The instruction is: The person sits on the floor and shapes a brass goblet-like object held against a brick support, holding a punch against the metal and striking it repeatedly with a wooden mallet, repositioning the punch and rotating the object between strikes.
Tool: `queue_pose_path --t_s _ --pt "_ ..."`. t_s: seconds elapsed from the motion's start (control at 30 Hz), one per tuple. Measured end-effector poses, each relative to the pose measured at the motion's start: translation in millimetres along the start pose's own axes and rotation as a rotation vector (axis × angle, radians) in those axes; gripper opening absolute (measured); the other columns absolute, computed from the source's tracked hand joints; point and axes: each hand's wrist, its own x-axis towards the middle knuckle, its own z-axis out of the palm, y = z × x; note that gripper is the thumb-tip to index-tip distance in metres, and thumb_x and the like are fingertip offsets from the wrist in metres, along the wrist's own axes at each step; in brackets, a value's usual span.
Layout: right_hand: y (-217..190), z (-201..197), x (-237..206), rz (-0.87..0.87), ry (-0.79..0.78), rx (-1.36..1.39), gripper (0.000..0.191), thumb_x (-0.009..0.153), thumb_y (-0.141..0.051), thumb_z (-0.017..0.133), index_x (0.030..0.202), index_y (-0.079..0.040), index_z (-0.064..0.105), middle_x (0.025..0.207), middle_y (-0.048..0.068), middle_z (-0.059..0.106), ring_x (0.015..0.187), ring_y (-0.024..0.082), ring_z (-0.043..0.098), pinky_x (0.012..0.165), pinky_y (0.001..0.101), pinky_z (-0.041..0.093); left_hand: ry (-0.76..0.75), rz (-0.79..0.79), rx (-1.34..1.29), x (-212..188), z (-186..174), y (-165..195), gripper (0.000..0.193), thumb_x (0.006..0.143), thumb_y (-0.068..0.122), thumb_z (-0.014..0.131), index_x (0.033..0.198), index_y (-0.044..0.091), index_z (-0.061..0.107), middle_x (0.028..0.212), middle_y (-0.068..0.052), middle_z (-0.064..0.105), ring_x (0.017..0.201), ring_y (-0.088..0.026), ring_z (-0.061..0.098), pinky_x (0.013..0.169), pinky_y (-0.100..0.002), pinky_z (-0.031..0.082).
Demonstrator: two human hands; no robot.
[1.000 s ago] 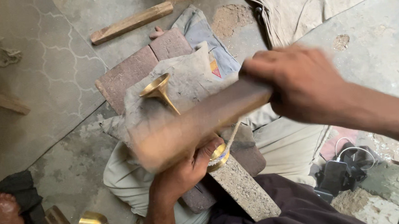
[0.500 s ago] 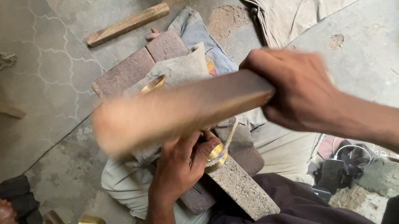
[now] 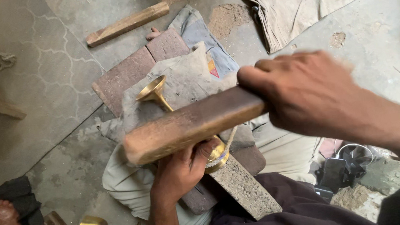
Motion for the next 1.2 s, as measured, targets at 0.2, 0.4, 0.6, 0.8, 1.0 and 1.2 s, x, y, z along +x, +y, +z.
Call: queue_pose_path --t_s 0.2,0.4,0.6,0.8,1.0,1.2 --pt "-5 -12 2 -0.042 0.206 0.236 0.026 0.081 -0.004 0.067 0.104 -0.014 0.060 0.089 0.006 0.071 0.058 0.016 0.065 0.044 0.0339 0.053 0.006 -0.081 -0.021 1 1 1 0.028 0.098 0.018 0.070 0.121 0.003 0.063 0.096 -0.009 0.073 0.082 -0.021 0.072 0.072 -0.036 0.059" --pt "-2 -9 -2 -0.198 0.425 0.688 0.024 0.083 -0.008 0.064 0.105 -0.007 0.055 0.082 0.006 0.068 0.061 0.013 0.064 0.050 0.0274 0.055 0.031 0.005 -0.031 3 0 3 0.024 0.101 0.020 0.069 0.118 0.004 0.060 0.098 -0.009 0.071 0.085 -0.018 0.073 0.071 -0.033 0.058" --pt "0 -3 -5 -0.222 0.489 0.671 0.021 0.084 -0.011 0.059 0.105 -0.009 0.057 0.077 0.002 0.066 0.060 0.010 0.062 0.051 0.0228 0.049 -0.009 -0.075 -0.078 5 -4 6 0.018 0.100 0.018 0.071 0.108 0.006 0.061 0.096 -0.009 0.073 0.076 -0.017 0.072 0.065 -0.030 0.057" --pt "7 -9 -16 0.083 0.225 0.030 0.013 0.099 -0.012 0.066 0.111 -0.015 0.066 0.085 0.002 0.071 0.060 0.018 0.065 0.049 0.0364 0.052 0.138 0.023 -0.030 1 -8 9 0.013 0.100 0.012 0.073 0.109 0.006 0.066 0.100 -0.009 0.075 0.086 -0.019 0.074 0.072 -0.030 0.060" --pt "18 -1 -30 0.012 0.378 0.415 0.050 0.079 -0.026 0.086 0.118 -0.005 0.062 0.091 0.010 0.072 0.072 0.025 0.071 0.067 0.0393 0.058 0.162 -0.069 -0.128 -1 -11 7 0.022 0.096 0.013 0.076 0.111 0.003 0.063 0.106 -0.010 0.075 0.082 -0.015 0.077 0.061 -0.024 0.064" --pt "13 -9 -31 -0.040 0.479 0.383 0.054 0.074 -0.009 0.076 0.124 0.000 0.058 0.098 0.016 0.070 0.081 0.029 0.072 0.073 0.0414 0.059 0.089 0.061 -0.040 -2 -5 -2 0.025 0.098 0.017 0.075 0.115 0.005 0.061 0.107 -0.010 0.073 0.091 -0.017 0.077 0.064 -0.025 0.067"
